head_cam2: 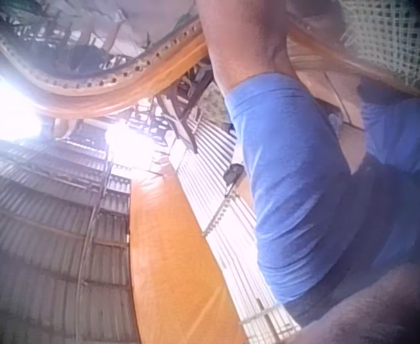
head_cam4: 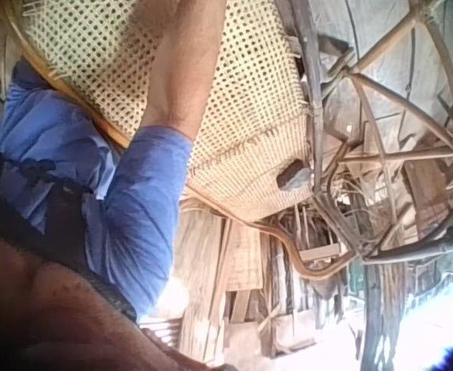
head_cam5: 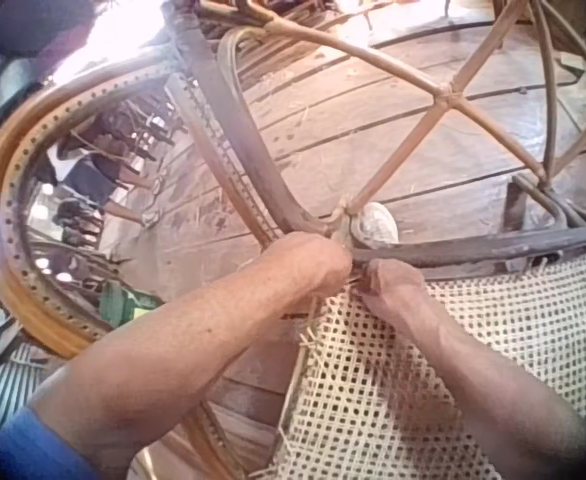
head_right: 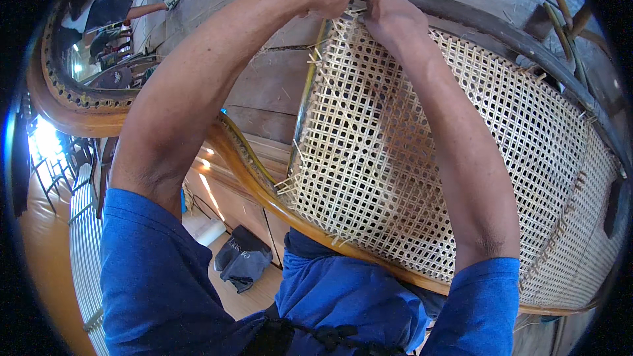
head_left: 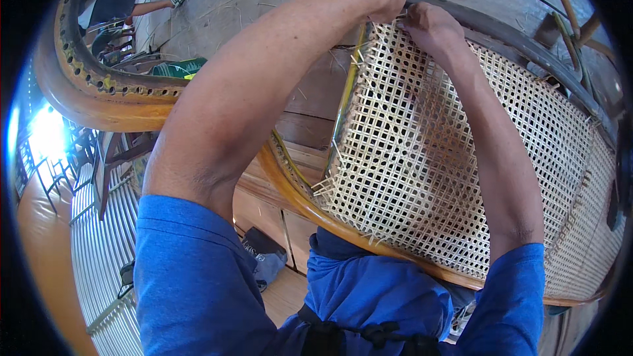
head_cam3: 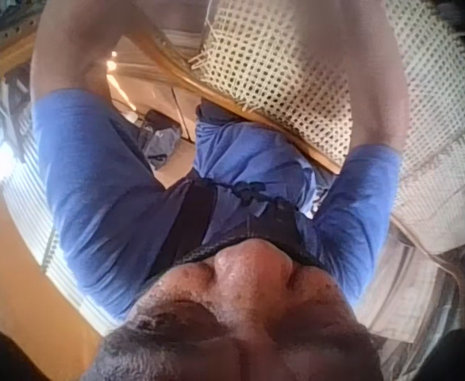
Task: Repairing or weaving a rattan chair by lacing rattan strips through the frame.
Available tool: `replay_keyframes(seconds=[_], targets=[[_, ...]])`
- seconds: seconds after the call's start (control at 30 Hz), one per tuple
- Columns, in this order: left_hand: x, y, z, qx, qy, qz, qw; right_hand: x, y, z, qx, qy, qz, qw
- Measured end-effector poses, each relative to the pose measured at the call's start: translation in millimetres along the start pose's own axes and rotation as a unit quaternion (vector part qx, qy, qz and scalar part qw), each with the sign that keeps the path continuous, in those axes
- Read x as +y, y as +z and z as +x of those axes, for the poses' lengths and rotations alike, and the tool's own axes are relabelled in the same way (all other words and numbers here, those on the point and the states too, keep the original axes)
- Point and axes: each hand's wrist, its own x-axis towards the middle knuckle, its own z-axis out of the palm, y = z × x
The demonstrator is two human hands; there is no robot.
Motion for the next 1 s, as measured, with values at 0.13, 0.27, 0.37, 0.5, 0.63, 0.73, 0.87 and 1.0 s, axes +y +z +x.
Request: replay_keyframes(seconds=[0.13,0.27,0.37,0.5,0.63,0.73,0.87,1.0], targets=[[1.5,0.3,36.4,-0.082,-0.001,-0.072,0.994,18.1,9.8,11.6,-0.042,-0.041,0.052,0.997],[8.0,12.6,49.8,-0.029,0.154,-0.076,0.985,-6.8,-9.2,-4.3,-0.048,0.015,0.145,0.988],[-2.3,-6.0,46.8,-0.173,0.064,-0.135,0.973,1.9,-4.5,-1.9,-0.023,-0.014,0.051,0.998],[-7.9,-1.0,16.8,-0.031,-0.001,-0.004,1.000,-4.9,-2.2,0.2,-0.019,0.014,-0.011,1.000],[-22.6,10.6,64.3,-0.332,0.183,0.018,0.925,-0.5,3.9,2.5,-0.003,0.004,0.027,1.000],[-17.6,1.8,55.2,-0.314,0.096,-0.067,0.942,16.7,3.5,1.2,-0.010,-0.053,0.100,0.994],[-17.3,1.7,53.3,-0.226,0.075,-0.095,0.967,16.4,8.7,-2.5,0.007,-0.039,0.060,0.997],[-22.9,8.3,38.0,-0.106,0.038,-0.083,0.990,-0.1,6.8,-14.4,0.061,-0.056,-0.002,0.997]])
